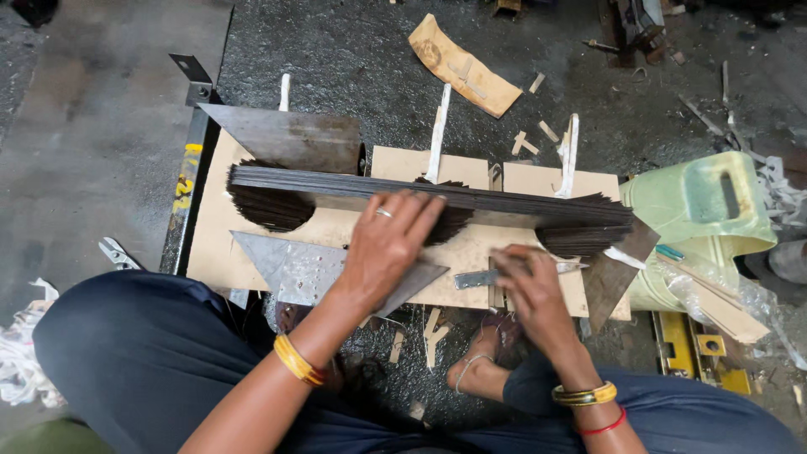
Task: The person trims the ends of a bundle of thin metal rods using a knife and a metal guide. They repeatedly align the rods, cut the protruding ends, and adjust the bundle to ensure even trimming.
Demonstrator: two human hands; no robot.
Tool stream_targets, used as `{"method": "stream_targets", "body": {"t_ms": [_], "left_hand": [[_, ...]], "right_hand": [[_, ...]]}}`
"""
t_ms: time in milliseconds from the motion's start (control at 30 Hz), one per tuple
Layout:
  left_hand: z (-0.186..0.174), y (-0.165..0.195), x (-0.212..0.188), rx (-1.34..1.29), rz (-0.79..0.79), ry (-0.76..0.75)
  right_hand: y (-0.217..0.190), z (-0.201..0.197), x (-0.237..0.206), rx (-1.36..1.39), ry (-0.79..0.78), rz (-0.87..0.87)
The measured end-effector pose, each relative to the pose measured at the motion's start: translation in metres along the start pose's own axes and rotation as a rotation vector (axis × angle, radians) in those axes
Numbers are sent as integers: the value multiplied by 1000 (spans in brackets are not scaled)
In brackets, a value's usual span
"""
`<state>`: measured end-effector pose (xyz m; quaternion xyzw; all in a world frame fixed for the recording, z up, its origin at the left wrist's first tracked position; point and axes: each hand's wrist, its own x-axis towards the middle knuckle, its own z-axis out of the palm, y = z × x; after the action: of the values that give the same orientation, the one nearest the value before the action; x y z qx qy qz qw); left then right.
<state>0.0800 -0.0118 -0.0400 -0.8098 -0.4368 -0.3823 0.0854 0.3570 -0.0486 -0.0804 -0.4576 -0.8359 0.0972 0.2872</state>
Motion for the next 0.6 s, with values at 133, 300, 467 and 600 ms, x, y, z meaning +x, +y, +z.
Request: {"method": "stream_targets", "body": {"t_ms": [133, 300, 467, 600], "left_hand": [[-7, -10, -7, -129, -144, 107], [1, -3, -6, -99, -139, 150], [10, -5, -4, -19, -78, 149], [18, -3, -1, 41, -85, 90]], "right_hand": [[24, -13, -4, 325, 797, 467], [61, -20, 0, 508, 976, 440], [80, -17, 8, 570, 1063, 483], [89, -9, 19, 745, 1058, 668]]}}
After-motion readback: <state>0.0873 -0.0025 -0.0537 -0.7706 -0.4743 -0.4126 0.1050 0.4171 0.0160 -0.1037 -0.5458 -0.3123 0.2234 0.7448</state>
